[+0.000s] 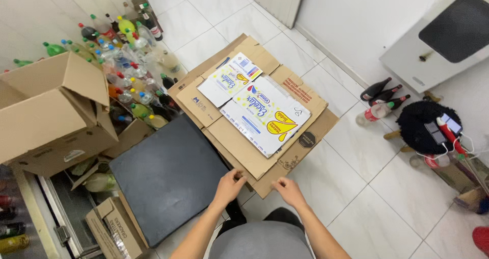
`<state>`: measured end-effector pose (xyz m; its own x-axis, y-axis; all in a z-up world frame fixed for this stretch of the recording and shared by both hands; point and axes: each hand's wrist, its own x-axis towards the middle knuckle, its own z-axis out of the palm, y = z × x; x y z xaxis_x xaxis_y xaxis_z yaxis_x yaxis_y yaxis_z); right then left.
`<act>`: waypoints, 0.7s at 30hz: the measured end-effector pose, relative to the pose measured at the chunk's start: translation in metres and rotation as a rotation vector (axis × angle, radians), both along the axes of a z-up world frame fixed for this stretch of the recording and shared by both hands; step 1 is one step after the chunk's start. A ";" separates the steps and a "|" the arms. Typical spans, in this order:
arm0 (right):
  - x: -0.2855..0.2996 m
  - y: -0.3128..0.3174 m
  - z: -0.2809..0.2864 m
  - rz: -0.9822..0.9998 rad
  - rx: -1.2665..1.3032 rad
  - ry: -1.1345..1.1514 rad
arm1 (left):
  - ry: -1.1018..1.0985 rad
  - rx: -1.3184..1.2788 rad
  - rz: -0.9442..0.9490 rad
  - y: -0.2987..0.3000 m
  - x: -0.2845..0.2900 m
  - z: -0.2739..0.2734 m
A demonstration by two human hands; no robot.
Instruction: The person picks up cardboard boxes from a stack, folds the flaps to form the bottom, and places the assembled boxes on a shelf.
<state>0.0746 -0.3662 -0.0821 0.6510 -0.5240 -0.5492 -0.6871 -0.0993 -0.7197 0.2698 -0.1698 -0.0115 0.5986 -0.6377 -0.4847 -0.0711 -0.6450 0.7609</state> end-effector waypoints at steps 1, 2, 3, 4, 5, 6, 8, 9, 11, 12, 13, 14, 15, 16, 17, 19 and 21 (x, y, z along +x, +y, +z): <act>0.007 -0.003 -0.005 -0.016 0.008 0.008 | 0.008 0.008 -0.016 -0.006 0.009 -0.004; 0.019 -0.012 -0.010 -0.069 0.012 0.004 | 0.051 0.020 0.013 -0.015 0.022 -0.008; 0.031 -0.022 -0.015 -0.122 0.015 0.000 | 0.093 0.031 0.044 -0.025 0.034 -0.012; 0.046 -0.031 0.007 -0.128 0.019 0.005 | 0.097 0.036 0.038 -0.033 0.040 -0.004; 0.061 -0.040 0.029 -0.171 0.023 0.001 | 0.153 -0.004 0.069 -0.042 0.046 0.003; 0.078 -0.054 0.049 -0.209 0.023 -0.004 | 0.207 -0.048 0.106 -0.053 0.053 0.009; 0.105 -0.091 0.052 -0.219 -0.025 -0.020 | 0.245 -0.017 0.174 -0.074 0.062 -0.013; 0.119 -0.112 0.055 -0.228 -0.073 -0.038 | 0.280 0.013 0.242 -0.085 0.066 -0.023; 0.153 -0.144 0.078 -0.204 -0.110 -0.021 | 0.309 0.035 0.332 -0.107 0.068 -0.024; 0.170 -0.161 0.089 -0.185 -0.146 -0.011 | 0.332 0.058 0.416 -0.118 0.069 -0.025; 0.181 -0.181 0.082 -0.171 -0.145 -0.008 | 0.336 0.057 0.430 -0.126 0.068 -0.038; 0.196 -0.200 0.076 -0.103 -0.214 0.019 | 0.348 0.020 0.502 -0.135 0.069 -0.051; 0.212 -0.220 0.071 -0.035 -0.284 0.045 | 0.358 -0.018 0.575 -0.143 0.071 -0.064; 0.222 -0.236 0.062 -0.013 -0.281 0.039 | 0.355 -0.020 0.597 -0.157 0.070 -0.029; 0.232 -0.252 0.052 0.054 -0.317 0.114 | 0.374 -0.042 0.657 -0.171 0.069 0.005; 0.248 -0.271 0.035 0.145 -0.348 0.183 | 0.390 -0.063 0.742 -0.187 0.067 0.036; 0.253 -0.285 0.021 0.226 -0.361 0.312 | 0.348 -0.100 0.808 -0.196 0.065 0.028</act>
<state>0.3280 -0.6508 -0.0613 0.6040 -0.5809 -0.5457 -0.7960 -0.4739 -0.3766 0.3351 -0.3662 0.0165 0.7132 -0.1331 -0.6882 0.6237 -0.3277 0.7097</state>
